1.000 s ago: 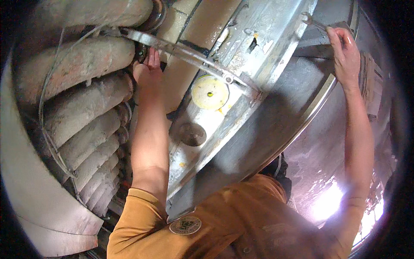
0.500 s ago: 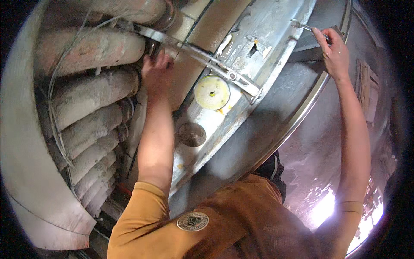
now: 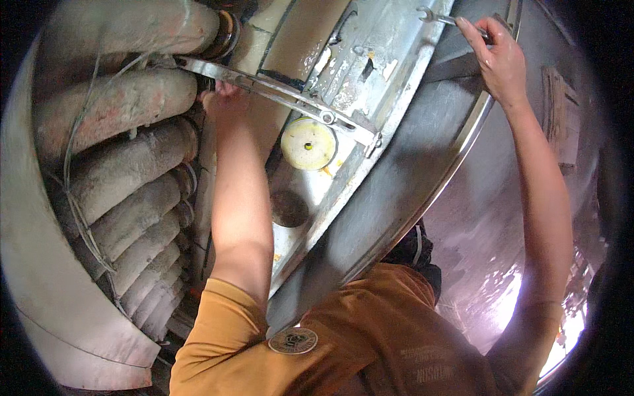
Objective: The person uses a wrench to tighten a bolt on a metal bracket attached to a large cylindrical machine. They repeatedly reposition the wrench and apply force to secure the fastener.
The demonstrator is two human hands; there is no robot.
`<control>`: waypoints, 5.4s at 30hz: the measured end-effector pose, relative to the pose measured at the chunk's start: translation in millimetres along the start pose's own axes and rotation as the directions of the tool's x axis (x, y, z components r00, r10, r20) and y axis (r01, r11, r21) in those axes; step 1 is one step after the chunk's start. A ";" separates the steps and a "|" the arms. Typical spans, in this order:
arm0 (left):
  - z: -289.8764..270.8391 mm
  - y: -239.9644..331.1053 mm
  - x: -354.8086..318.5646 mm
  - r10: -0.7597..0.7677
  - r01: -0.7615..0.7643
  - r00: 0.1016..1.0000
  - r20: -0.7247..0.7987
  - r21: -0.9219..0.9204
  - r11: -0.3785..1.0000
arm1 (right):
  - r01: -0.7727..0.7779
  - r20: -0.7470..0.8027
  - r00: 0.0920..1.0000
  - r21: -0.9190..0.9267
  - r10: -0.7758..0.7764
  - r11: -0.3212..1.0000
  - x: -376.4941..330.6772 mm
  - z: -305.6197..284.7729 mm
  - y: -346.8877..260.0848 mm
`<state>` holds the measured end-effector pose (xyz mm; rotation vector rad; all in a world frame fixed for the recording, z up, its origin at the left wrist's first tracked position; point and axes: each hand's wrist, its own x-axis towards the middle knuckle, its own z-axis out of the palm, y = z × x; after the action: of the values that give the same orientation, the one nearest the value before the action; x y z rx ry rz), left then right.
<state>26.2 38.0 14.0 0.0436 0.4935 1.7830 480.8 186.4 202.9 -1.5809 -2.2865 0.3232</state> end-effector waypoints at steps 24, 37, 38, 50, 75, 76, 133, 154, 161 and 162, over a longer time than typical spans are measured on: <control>11.5 30.1 -32.5 0.166 -0.214 0.796 -0.583 -0.014 0.977 | -0.111 -0.130 0.982 0.202 0.139 0.973 -3.4 -3.7 -19.9; 1.8 21.8 -35.8 0.114 -0.108 0.882 -0.458 0.039 0.993 | -0.256 0.260 0.959 0.646 0.108 0.719 -67.4 231.0 -285.3; 6.6 23.2 -37.7 0.200 -0.222 0.865 -0.460 0.007 0.975 | -0.229 0.185 0.973 0.659 0.141 0.716 -65.8 239.6 -291.3; -19.3 12.6 -30.4 0.234 -0.238 0.807 -0.542 0.065 0.969 | -0.132 0.329 0.939 0.620 -0.104 0.774 -32.6 259.2 -278.1; -9.6 20.8 -45.2 0.243 -0.143 0.847 -0.473 0.238 0.961 | -0.032 0.154 0.984 0.658 -0.093 0.752 -62.1 268.6 -286.8; -17.0 22.1 -43.0 0.247 -0.140 0.847 -0.470 0.252 0.958 | -0.076 0.187 0.980 0.641 -0.060 0.764 -69.5 271.1 -293.6; -70.9 36.3 -35.2 0.126 0.256 0.869 -0.478 0.652 0.713 | -0.231 0.448 0.865 0.757 -0.228 0.611 -98.8 261.4 -314.8; -40.8 22.7 -44.6 0.241 -0.032 0.890 -0.387 0.474 0.880 | -0.383 0.516 0.844 0.768 -0.143 0.514 -43.1 257.1 -268.5; -67.2 19.0 -44.2 0.260 -0.066 0.930 -0.260 0.577 0.814 | -0.320 0.380 0.922 0.852 -0.070 0.414 -25.2 296.9 -262.2; -56.0 14.3 -45.0 0.359 -0.115 0.901 -0.244 0.663 0.739 | -0.333 0.385 0.922 0.848 -0.047 0.411 -24.2 305.0 -262.3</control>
<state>9.5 -23.8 -21.7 0.2733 1.4143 1.8008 141.3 72.8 17.9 -1.1112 -1.5562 1.7065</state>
